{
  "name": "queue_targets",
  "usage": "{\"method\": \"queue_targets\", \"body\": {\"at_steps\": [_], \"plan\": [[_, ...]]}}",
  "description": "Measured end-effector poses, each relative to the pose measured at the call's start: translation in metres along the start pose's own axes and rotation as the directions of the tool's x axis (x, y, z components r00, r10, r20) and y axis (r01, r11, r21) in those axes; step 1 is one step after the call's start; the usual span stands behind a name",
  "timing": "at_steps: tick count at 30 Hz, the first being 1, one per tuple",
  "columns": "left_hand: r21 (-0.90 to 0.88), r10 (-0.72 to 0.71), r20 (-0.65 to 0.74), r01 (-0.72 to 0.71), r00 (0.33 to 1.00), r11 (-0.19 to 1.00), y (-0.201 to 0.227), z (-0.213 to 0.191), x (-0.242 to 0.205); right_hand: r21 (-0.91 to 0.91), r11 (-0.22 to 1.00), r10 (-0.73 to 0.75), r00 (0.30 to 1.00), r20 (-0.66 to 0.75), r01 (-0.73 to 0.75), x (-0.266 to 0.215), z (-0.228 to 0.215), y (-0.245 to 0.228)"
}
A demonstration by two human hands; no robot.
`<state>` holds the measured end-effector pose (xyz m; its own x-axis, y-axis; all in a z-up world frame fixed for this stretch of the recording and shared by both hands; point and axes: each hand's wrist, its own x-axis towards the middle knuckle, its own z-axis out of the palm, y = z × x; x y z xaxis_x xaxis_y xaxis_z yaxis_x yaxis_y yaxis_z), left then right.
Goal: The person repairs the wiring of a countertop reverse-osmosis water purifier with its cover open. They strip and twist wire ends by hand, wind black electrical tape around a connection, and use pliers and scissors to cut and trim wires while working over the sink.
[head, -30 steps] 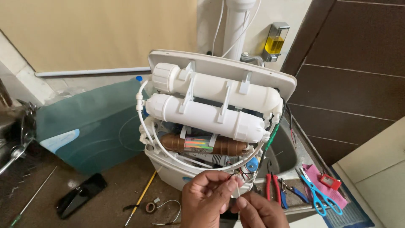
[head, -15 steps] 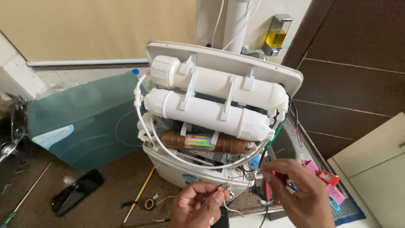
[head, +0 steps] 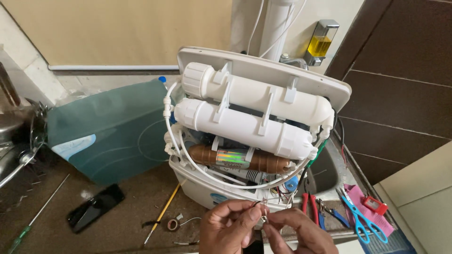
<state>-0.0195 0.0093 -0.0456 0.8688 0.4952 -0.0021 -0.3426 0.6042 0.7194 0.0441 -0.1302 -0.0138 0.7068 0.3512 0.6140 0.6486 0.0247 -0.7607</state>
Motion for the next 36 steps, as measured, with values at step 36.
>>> {"method": "queue_targets", "body": {"at_steps": [36], "plan": [[-0.162,-0.17,-0.05,0.16,0.984,0.974,0.046,0.018,0.014,0.477,0.803,0.47,0.872,-0.136,-0.358,0.039,-0.068,0.019]]}}
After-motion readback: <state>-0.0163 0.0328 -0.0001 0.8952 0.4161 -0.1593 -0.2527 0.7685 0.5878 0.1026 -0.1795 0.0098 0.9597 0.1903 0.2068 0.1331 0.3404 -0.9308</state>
